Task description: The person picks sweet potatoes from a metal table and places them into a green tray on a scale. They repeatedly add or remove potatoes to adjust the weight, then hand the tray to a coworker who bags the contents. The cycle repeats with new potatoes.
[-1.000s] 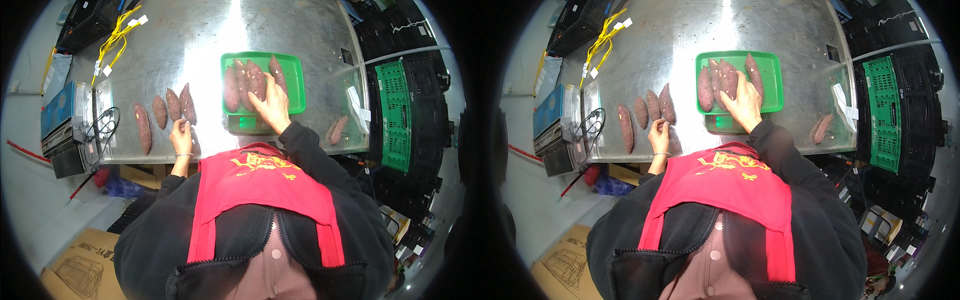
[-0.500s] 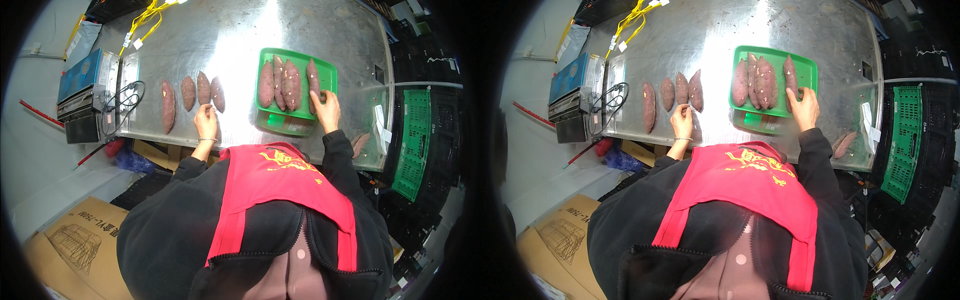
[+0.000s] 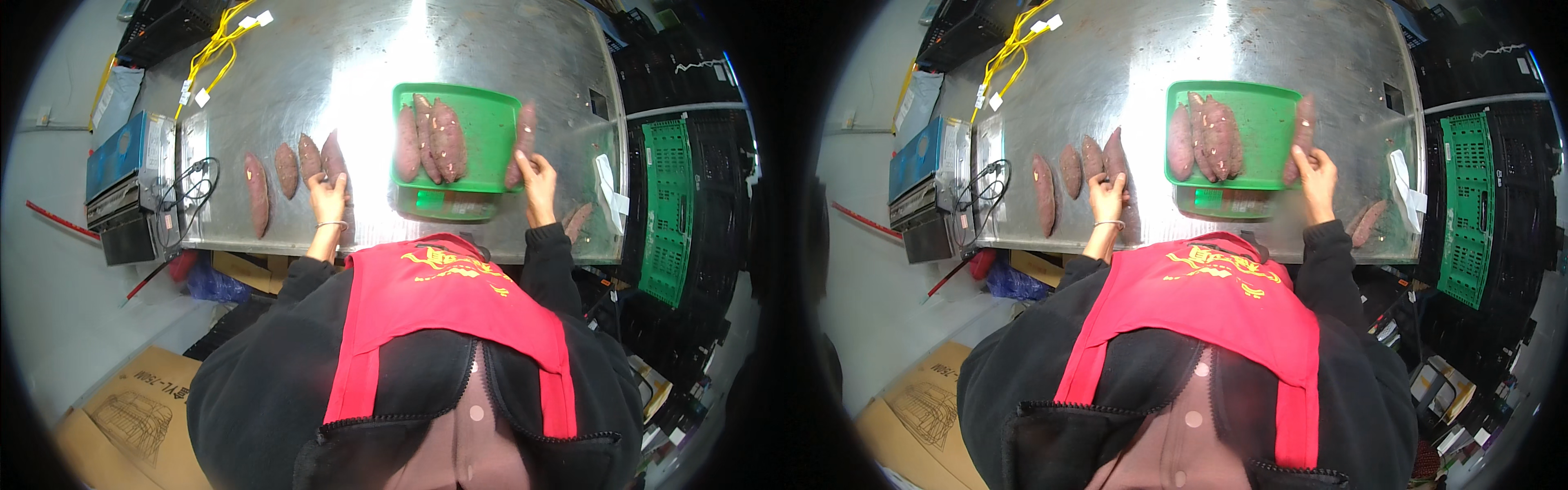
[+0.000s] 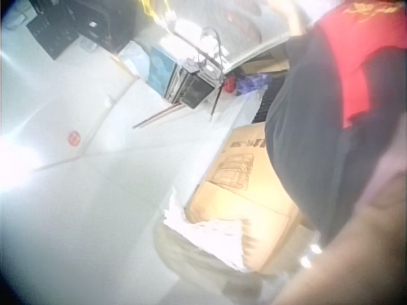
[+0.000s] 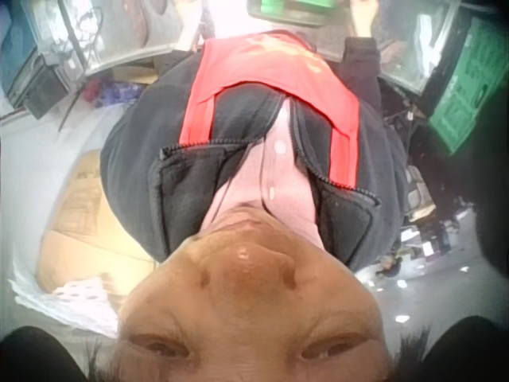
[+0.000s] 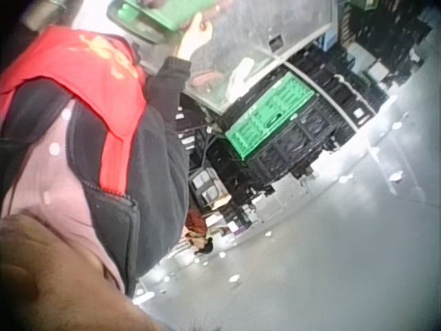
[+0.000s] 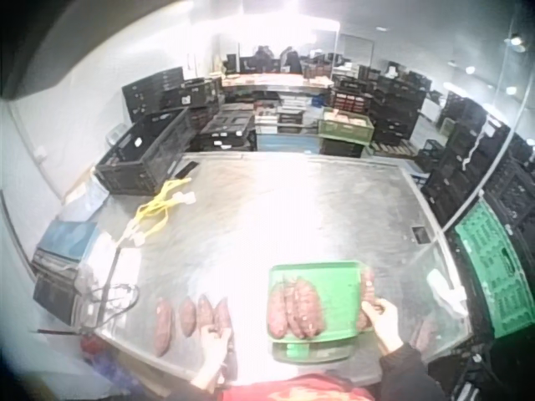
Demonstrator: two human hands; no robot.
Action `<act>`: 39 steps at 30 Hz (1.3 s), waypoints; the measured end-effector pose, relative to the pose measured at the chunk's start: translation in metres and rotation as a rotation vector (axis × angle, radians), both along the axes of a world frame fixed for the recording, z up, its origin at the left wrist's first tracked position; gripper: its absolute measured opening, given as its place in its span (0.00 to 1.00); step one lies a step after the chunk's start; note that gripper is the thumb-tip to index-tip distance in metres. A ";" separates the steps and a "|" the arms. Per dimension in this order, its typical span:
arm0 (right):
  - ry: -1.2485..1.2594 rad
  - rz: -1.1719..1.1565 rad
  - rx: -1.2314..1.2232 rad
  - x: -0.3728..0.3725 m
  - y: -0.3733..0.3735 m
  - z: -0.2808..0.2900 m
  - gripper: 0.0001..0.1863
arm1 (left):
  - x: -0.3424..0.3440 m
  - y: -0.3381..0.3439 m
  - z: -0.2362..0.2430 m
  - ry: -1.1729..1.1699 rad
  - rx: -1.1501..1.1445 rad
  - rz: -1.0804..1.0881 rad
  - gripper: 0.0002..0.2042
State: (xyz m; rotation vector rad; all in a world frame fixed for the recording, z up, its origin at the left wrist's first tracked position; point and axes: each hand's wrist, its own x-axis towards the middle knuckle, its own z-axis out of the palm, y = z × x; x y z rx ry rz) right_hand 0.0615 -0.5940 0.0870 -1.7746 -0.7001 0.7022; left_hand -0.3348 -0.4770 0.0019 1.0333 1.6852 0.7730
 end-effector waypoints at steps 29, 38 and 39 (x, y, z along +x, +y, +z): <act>-0.590 -0.320 -0.634 0.055 -0.132 -0.107 0.32 | 0.053 -0.012 0.105 -0.342 0.293 -0.202 0.13; -0.552 -0.413 -0.591 0.058 -0.146 -0.109 0.30 | 0.030 -0.008 0.101 -0.313 0.301 -0.043 0.11; -0.559 -0.424 -0.596 0.058 -0.147 -0.110 0.29 | 0.030 -0.009 0.100 -0.313 0.298 -0.044 0.11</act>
